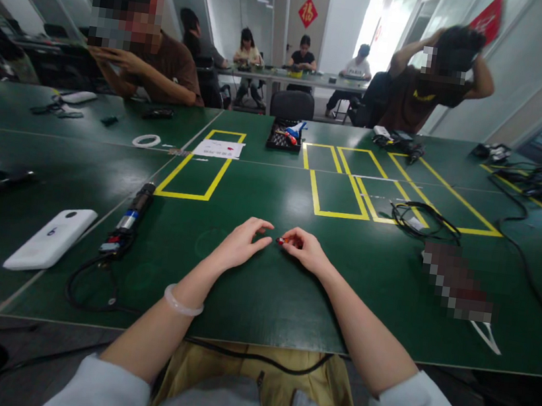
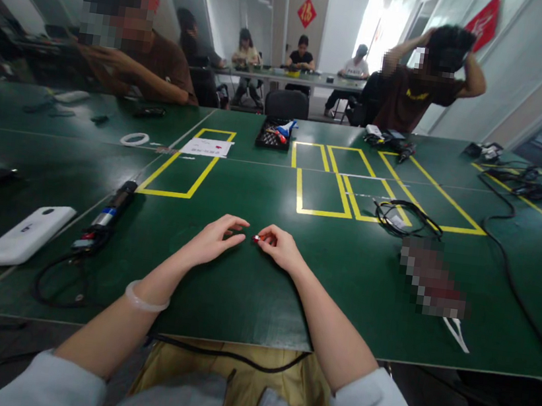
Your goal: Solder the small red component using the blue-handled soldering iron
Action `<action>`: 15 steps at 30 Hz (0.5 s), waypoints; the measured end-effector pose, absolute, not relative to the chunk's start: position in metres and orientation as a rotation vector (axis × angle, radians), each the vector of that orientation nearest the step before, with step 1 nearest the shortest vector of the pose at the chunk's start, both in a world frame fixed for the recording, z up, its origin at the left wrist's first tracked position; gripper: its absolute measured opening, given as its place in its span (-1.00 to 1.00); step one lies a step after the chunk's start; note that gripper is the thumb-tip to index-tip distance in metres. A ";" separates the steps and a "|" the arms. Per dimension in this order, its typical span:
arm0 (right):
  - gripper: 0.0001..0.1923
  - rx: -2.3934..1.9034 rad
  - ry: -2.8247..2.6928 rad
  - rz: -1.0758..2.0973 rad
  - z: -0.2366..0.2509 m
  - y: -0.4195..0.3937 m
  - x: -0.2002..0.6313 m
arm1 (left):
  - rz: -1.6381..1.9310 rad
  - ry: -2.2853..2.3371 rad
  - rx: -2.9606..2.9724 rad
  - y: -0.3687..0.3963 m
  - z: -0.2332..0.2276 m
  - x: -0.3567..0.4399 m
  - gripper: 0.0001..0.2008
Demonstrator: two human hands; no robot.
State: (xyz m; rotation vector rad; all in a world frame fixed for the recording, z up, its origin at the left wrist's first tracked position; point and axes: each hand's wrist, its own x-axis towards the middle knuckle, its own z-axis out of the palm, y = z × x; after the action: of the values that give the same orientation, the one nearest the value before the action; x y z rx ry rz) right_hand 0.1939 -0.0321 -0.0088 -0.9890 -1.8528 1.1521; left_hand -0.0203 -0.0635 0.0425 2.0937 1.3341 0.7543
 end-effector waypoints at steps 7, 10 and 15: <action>-0.79 -1.006 -1.870 1.154 -0.008 -0.032 0.194 | 0.471 2.154 2.262 -0.079 0.047 -0.144 -0.41; -0.79 -1.012 -1.872 1.146 -0.010 -0.032 0.194 | 0.285 2.542 2.119 -0.090 0.038 -0.208 -0.30; -0.79 -1.007 -1.877 1.146 -0.015 -0.030 0.194 | 0.055 2.616 1.791 -0.108 0.040 -0.278 -0.37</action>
State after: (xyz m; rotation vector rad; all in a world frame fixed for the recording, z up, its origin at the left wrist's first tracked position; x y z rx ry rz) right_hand 0.1942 -0.0298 -0.0147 -1.0069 -1.8767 1.1461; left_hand -0.2779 -0.1082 0.0401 1.7909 2.6162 0.0553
